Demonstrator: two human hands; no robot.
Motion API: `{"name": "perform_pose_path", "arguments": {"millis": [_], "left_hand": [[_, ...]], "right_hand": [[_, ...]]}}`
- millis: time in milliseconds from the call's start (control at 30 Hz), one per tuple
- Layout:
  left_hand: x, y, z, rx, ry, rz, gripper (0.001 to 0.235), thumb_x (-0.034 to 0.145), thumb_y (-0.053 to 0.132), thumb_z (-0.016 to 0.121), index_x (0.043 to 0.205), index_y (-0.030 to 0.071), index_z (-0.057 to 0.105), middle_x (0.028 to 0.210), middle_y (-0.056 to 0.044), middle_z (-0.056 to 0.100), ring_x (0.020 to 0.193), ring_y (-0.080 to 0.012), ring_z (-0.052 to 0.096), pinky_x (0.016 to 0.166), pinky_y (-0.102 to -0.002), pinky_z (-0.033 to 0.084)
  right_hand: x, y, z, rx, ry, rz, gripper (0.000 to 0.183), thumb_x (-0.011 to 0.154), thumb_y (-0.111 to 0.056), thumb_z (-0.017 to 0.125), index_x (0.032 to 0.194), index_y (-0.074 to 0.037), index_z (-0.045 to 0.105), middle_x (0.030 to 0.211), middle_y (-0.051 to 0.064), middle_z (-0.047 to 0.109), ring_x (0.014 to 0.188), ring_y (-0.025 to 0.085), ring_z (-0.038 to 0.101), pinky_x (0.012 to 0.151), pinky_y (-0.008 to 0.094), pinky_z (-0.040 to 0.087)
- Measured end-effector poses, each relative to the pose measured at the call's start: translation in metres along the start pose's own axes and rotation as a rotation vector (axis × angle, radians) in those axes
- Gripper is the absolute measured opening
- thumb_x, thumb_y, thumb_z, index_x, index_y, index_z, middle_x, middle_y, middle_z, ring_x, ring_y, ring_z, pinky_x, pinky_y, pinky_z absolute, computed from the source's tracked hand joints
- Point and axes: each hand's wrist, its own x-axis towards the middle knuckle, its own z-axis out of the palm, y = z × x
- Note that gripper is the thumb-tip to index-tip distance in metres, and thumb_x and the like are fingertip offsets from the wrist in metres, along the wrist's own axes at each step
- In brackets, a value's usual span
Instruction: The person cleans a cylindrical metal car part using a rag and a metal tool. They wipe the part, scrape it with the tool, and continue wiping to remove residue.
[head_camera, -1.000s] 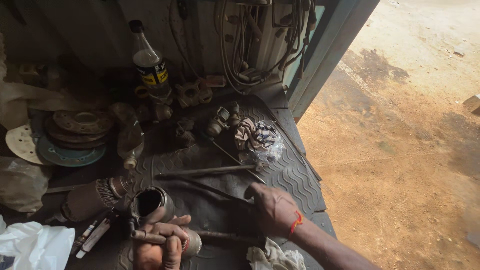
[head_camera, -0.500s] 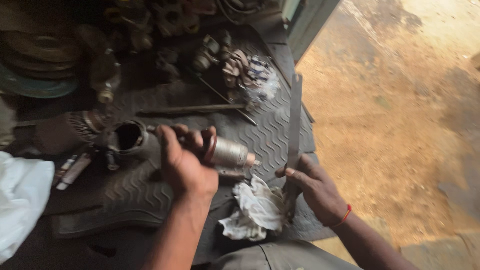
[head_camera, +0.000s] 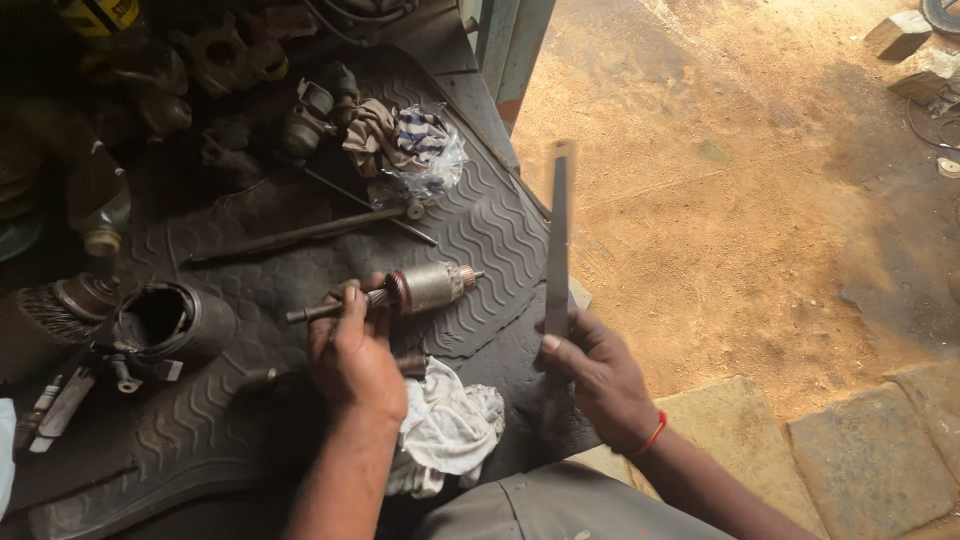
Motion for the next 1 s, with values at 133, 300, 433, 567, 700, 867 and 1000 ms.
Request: {"name": "perform_pose_path", "arguments": {"millis": [133,300,433,567,700,867,1000], "left_hand": [[-0.015,0.01,-0.015,0.046,-0.019,-0.11,0.032,0.093,0.015,0.063,0.123,0.006,0.058,0.123,-0.013,0.067,0.116,-0.0216,0.065,0.105,-0.04,0.05],[-0.045,0.039,-0.032,0.238,-0.091,-0.36,0.043,0.092,0.022,0.067,0.128,0.0,0.058,0.127,-0.022,0.068,0.117,-0.0318,0.066,0.102,-0.052,0.049],[-0.071,0.057,-0.024,0.808,-0.23,-0.151,0.054,0.091,0.031,0.076,0.132,-0.004,0.07,0.122,-0.027,0.072,0.11,-0.0384,0.077,0.098,-0.053,0.058],[-0.038,0.064,0.006,1.52,-0.514,0.882,0.074,0.074,0.027,0.085,0.138,0.003,0.058,0.141,-0.02,0.058,0.131,-0.0407,0.054,0.106,-0.054,0.046],[-0.01,0.04,0.028,1.716,-0.787,0.555,0.076,0.077,0.033,0.086,0.142,0.007,0.057,0.142,-0.018,0.058,0.118,-0.0377,0.059,0.098,-0.053,0.046],[-0.011,0.029,0.02,1.596,-0.803,0.691,0.069,0.077,0.03,0.084,0.135,0.002,0.06,0.121,-0.018,0.065,0.108,-0.0375,0.063,0.091,-0.047,0.053],[-0.015,0.024,0.017,1.581,-0.753,0.749,0.071,0.076,0.029,0.085,0.133,-0.003,0.059,0.114,-0.019,0.064,0.101,-0.0368,0.063,0.087,-0.046,0.054]], "right_hand": [[0.011,-0.008,-0.016,-0.268,0.044,-0.024,0.03,0.097,-0.017,0.063,0.123,-0.002,0.067,0.089,0.005,0.066,0.078,0.01,0.062,0.066,0.027,0.053],[0.024,-0.002,-0.003,-0.097,-0.046,-0.034,0.031,0.104,-0.015,0.064,0.132,-0.001,0.065,0.087,0.007,0.06,0.057,0.012,0.052,0.044,0.03,0.047],[0.032,0.012,0.012,-0.216,-0.011,-0.123,0.03,0.099,-0.014,0.063,0.126,-0.002,0.062,0.087,0.004,0.065,0.066,0.007,0.058,0.056,0.024,0.05],[0.034,0.023,0.012,-0.364,-0.018,-0.297,0.029,0.101,-0.013,0.065,0.127,0.0,0.063,0.092,0.002,0.068,0.079,0.005,0.063,0.069,0.023,0.054],[0.03,0.024,0.007,-0.209,0.015,-0.043,0.031,0.105,-0.013,0.064,0.134,-0.002,0.066,0.086,0.007,0.067,0.054,0.018,0.053,0.044,0.035,0.044],[0.029,0.008,0.02,-0.517,0.081,-0.3,0.04,0.098,-0.01,0.067,0.137,-0.004,0.061,0.079,0.003,0.07,0.067,0.012,0.065,0.06,0.031,0.053],[0.028,-0.011,0.036,-0.854,0.063,-0.462,0.064,0.09,-0.008,0.066,0.152,-0.011,0.047,0.071,0.01,0.07,0.057,0.022,0.069,0.057,0.038,0.053]]}}
